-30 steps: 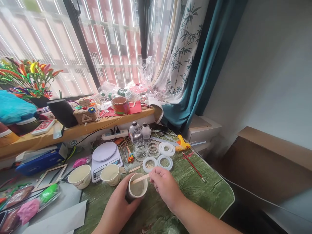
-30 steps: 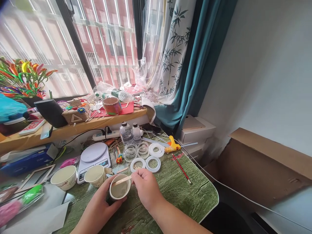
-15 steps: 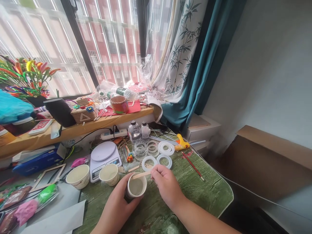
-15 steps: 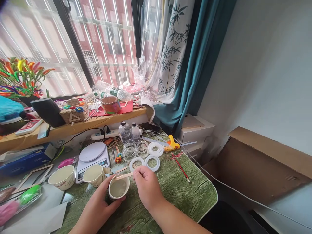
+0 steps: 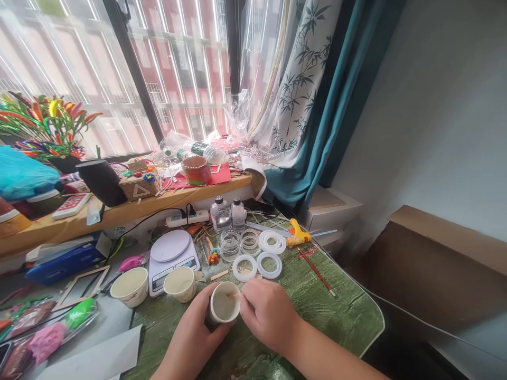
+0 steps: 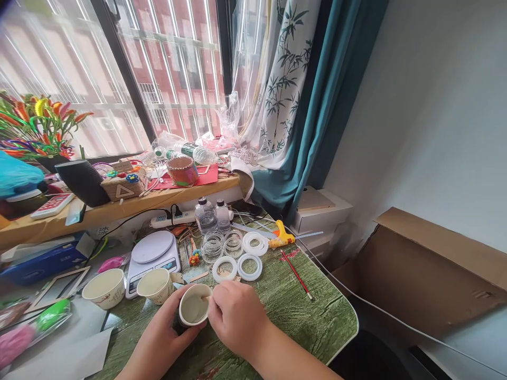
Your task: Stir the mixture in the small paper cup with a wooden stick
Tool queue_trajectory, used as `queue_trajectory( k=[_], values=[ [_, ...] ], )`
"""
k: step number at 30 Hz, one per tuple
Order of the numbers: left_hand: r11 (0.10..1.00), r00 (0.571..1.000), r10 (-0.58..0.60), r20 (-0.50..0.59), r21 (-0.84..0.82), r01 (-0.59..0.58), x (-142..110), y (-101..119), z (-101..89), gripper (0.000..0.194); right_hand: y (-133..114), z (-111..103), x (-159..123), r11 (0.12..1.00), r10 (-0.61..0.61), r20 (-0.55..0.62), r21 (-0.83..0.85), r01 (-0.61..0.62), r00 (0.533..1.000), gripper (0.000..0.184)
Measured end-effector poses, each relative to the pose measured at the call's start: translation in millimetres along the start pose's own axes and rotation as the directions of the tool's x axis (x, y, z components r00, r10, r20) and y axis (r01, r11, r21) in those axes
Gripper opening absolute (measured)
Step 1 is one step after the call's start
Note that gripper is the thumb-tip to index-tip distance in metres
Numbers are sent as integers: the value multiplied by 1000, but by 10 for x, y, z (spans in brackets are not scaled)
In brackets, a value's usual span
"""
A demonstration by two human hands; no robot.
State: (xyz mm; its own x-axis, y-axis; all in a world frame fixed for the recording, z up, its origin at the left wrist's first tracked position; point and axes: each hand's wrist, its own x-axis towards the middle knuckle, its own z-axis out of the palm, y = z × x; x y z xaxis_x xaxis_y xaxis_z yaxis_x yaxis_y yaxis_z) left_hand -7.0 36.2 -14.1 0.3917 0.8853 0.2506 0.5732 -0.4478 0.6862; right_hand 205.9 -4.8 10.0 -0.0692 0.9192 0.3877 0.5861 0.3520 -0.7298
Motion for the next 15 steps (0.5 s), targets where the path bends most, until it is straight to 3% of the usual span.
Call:
queue_trajectory(
  k=[2, 4, 7, 9, 12, 15],
  values=[
    [1000, 1000, -3, 7, -1, 3, 5, 17, -4, 55, 3, 69, -16, 967, 209, 42, 141, -213, 977, 36],
    [1000, 1000, -3, 5, 1, 3, 9, 31, -4, 55, 11, 152, -26, 862, 381, 79, 331, -385, 921, 34],
    [1000, 1000, -3, 0, 12, 3, 6, 37, 0, 56, 29, 248, -25, 695, 494, 122, 539, -476, 861, 31],
    [1000, 1000, -6, -2, 24, 6, -5, 30, -1, 56, 31, 262, -15, 642, 521, 123, 595, -483, 844, 30],
    [999, 1000, -12, -4, 38, 12, -23, 16, -7, 58, 1, 195, -3, 676, 497, 63, 597, -432, 865, 30],
    [1000, 1000, -12, 5, 29, 12, -29, 12, -10, 57, -45, 83, -14, 840, 356, -39, 450, -302, 933, 33]
  ],
)
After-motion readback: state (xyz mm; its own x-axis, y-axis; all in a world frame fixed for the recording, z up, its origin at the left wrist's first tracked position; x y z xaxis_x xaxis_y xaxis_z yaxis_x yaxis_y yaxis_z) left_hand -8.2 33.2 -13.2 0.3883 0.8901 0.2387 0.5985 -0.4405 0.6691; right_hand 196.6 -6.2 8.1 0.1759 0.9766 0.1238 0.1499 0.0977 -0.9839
